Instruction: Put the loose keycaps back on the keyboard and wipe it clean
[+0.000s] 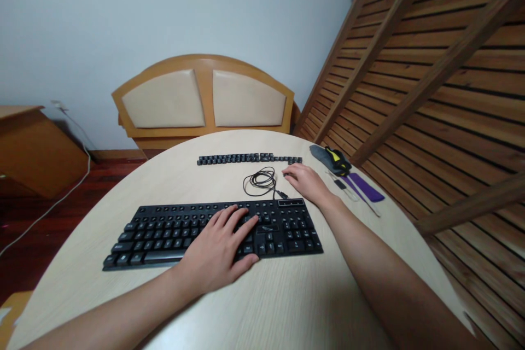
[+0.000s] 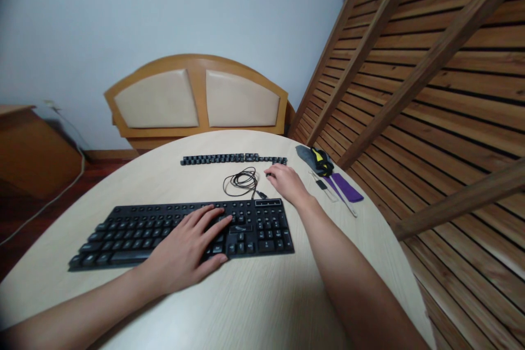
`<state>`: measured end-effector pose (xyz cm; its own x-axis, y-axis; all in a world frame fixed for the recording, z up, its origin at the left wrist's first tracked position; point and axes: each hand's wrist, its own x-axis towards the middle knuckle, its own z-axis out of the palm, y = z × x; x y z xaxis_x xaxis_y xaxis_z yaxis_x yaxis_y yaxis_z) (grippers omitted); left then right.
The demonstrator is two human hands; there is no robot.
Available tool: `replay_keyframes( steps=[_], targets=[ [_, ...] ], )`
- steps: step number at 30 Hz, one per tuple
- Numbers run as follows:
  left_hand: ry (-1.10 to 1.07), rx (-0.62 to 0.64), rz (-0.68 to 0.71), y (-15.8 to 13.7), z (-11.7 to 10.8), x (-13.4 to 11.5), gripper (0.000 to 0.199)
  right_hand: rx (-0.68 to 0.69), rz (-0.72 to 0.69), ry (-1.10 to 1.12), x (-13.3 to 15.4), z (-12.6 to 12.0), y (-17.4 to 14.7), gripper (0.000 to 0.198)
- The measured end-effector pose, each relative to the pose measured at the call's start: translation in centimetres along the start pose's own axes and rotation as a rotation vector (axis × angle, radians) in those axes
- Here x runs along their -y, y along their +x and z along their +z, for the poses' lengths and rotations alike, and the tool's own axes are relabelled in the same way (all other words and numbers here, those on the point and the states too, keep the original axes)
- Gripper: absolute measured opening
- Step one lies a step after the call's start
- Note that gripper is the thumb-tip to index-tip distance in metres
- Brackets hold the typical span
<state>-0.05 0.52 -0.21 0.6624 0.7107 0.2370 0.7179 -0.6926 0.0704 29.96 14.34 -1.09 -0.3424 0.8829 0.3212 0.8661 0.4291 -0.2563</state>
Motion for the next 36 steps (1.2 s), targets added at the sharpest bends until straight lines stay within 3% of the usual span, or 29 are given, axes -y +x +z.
replay_keyframes(
  steps=[4, 7, 13, 16, 20, 36],
  targets=[
    [0.000, 0.004, 0.002, -0.1, 0.1, 0.1, 0.065, 0.026, 0.030, 0.009, 1.0, -1.7, 0.6, 0.025],
    [0.001, 0.005, -0.002, 0.0, 0.1, 0.0, 0.065, 0.037, 0.100, 0.107, 2.7, -4.2, 1.0, 0.025],
    [0.007, 0.021, 0.001, 0.1, -0.1, 0.0, 0.065, 0.473, -0.142, 0.362, 8.1, -8.7, 0.1, 0.023],
    [0.012, 0.028, -0.002, 0.1, -0.1, 0.0, 0.066, 0.628, -0.182, 0.353, 9.7, -8.7, -0.5, 0.022],
    [0.007, 0.011, 0.001, 0.1, 0.0, -0.1, 0.065, 0.761, -0.132, 0.340, 10.0, -7.9, -0.7, 0.023],
    [0.013, 0.023, 0.002, 0.1, -0.1, -0.1, 0.065, 0.813, -0.076, 0.245, 10.1, -6.9, -0.5, 0.022]
  ],
)
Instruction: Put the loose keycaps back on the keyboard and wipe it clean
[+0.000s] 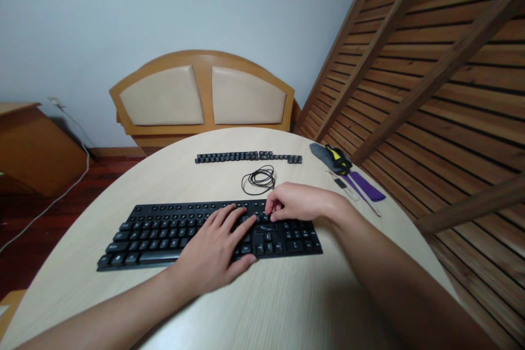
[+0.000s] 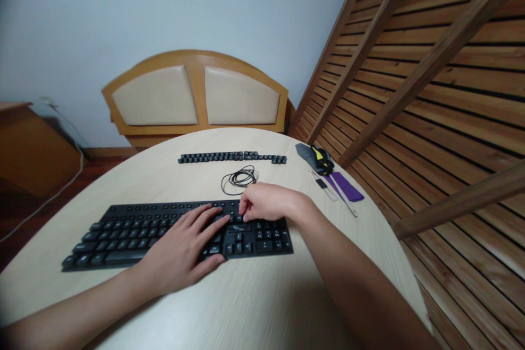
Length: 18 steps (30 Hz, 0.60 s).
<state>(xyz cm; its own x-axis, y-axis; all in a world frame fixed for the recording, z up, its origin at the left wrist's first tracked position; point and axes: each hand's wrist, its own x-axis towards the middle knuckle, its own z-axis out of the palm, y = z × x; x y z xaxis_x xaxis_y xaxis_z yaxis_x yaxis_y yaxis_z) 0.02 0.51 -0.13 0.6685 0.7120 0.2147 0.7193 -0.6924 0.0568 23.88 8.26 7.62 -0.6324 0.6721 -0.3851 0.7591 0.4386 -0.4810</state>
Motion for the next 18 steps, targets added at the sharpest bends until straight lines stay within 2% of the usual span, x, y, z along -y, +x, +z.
replay_keyframes(
  steps=[18],
  targets=[
    [-0.002, -0.014, 0.004, -0.03, 0.12, 0.06, 0.065, -0.002, 0.036, -0.049, 0.51, -0.14, -0.33, 0.022]
  ],
)
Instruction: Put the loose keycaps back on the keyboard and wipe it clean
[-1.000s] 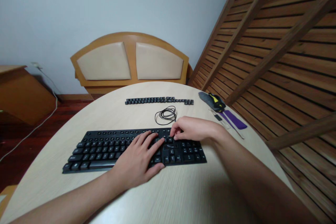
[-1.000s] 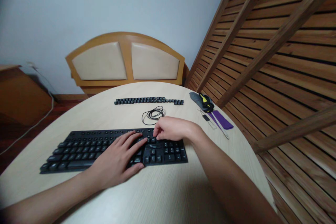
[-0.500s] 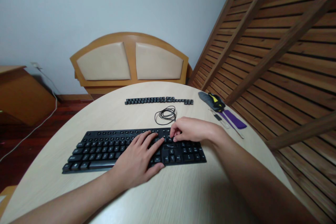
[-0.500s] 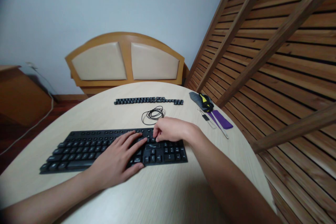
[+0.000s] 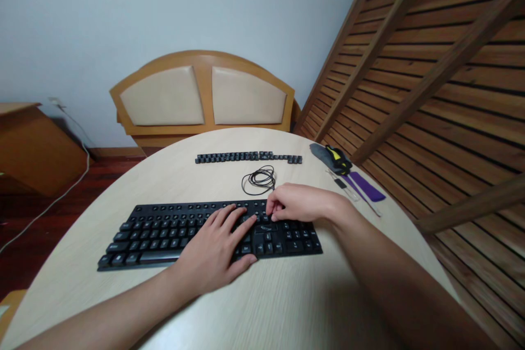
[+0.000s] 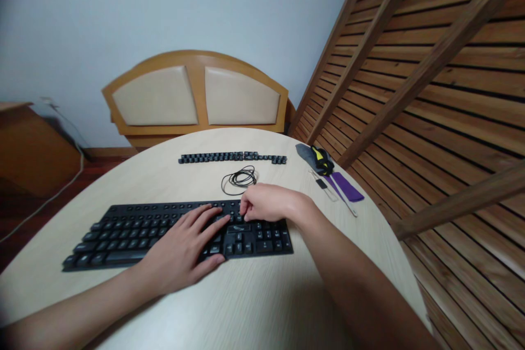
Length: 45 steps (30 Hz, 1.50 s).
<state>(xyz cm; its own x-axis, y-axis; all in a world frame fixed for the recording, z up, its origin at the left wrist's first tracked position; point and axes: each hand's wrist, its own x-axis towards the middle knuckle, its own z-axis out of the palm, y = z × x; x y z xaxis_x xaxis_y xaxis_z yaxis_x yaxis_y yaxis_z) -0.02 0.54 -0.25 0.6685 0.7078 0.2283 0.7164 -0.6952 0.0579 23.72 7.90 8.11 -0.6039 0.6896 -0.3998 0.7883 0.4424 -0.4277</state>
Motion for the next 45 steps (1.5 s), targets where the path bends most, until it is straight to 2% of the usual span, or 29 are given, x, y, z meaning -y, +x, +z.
replay_keyframes(
  steps=[6, 14, 27, 35, 45],
  targets=[
    [0.003, 0.001, 0.005, 0.03, -0.08, -0.06, 0.065, -0.028, 0.036, -0.072, 0.75, -0.03, -0.23, 0.023],
    [0.011, -0.001, 0.003, 0.03, -0.22, -0.13, 0.065, -0.066, -0.005, -0.176, 0.63, 0.36, -0.05, 0.022],
    [0.003, 0.016, -0.004, 0.06, -0.17, -0.12, 0.065, -0.086, 0.025, -0.157, 0.95, 0.26, -0.11, 0.017],
    [-0.004, 0.004, 0.000, 0.00, -0.11, -0.15, 0.065, -0.159, 0.007, -0.213, 0.88, 0.86, 0.20, 0.011],
    [-0.005, 0.006, -0.007, 0.02, -0.12, -0.12, 0.065, -0.130, 0.022, -0.140, 0.34, 0.72, 0.70, 0.007]
  ],
)
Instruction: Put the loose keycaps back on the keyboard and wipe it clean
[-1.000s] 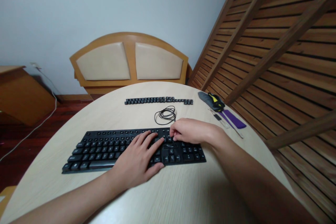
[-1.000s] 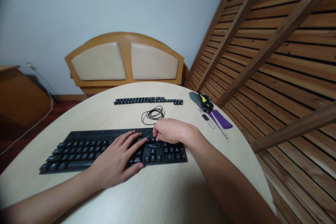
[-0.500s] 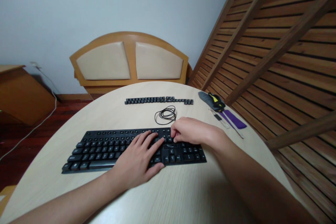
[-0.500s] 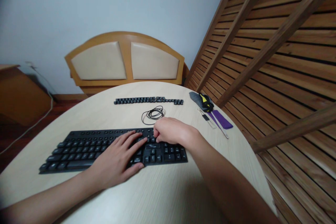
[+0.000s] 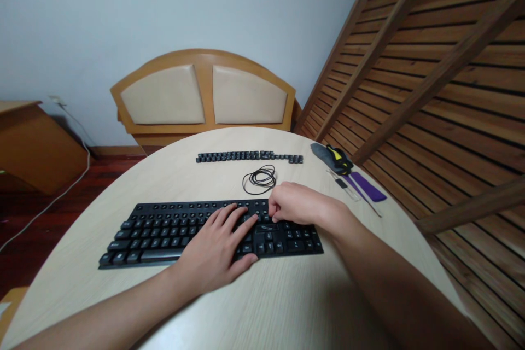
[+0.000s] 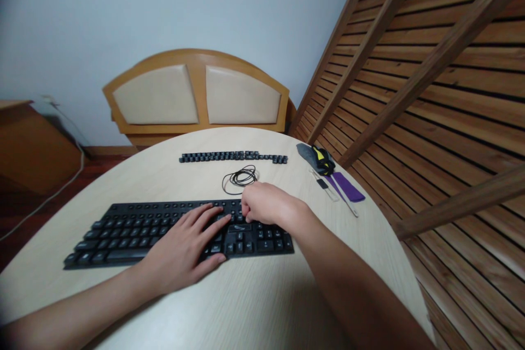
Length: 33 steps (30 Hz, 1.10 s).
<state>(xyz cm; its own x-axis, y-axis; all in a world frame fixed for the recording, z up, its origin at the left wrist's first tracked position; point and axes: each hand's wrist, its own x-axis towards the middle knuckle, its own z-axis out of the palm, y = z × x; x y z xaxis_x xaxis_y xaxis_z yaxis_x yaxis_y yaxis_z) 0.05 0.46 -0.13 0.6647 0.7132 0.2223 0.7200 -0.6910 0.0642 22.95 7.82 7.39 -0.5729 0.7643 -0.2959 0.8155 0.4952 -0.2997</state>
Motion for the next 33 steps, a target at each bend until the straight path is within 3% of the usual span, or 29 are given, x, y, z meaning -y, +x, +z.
replay_keyframes(
  steps=[11, 14, 18, 21, 25, 33],
  targets=[
    [0.002, 0.005, -0.002, 0.0, 0.0, 0.1, 0.065, 0.080, -0.110, 0.178, -2.3, -1.0, 0.1, 0.016],
    [-0.006, -0.005, 0.002, 0.0, 0.1, 0.1, 0.064, -0.123, 0.001, 0.135, -4.7, -1.2, 0.4, 0.023],
    [-0.003, -0.016, -0.002, 0.0, 0.0, 0.0, 0.064, -0.439, 0.322, -0.019, -8.3, -0.1, 1.2, 0.036],
    [0.006, -0.001, -0.001, 0.0, -0.1, 0.0, 0.065, -0.490, 0.433, -0.062, -10.1, 1.3, 1.8, 0.046],
    [0.010, 0.013, -0.003, 0.1, -0.1, 0.0, 0.065, -0.528, 0.475, -0.086, -11.2, 2.7, 2.6, 0.056],
    [0.001, 0.017, -0.011, 0.0, -0.1, 0.0, 0.065, -0.570, 0.489, -0.147, -11.4, 3.7, 3.8, 0.054]
  ],
)
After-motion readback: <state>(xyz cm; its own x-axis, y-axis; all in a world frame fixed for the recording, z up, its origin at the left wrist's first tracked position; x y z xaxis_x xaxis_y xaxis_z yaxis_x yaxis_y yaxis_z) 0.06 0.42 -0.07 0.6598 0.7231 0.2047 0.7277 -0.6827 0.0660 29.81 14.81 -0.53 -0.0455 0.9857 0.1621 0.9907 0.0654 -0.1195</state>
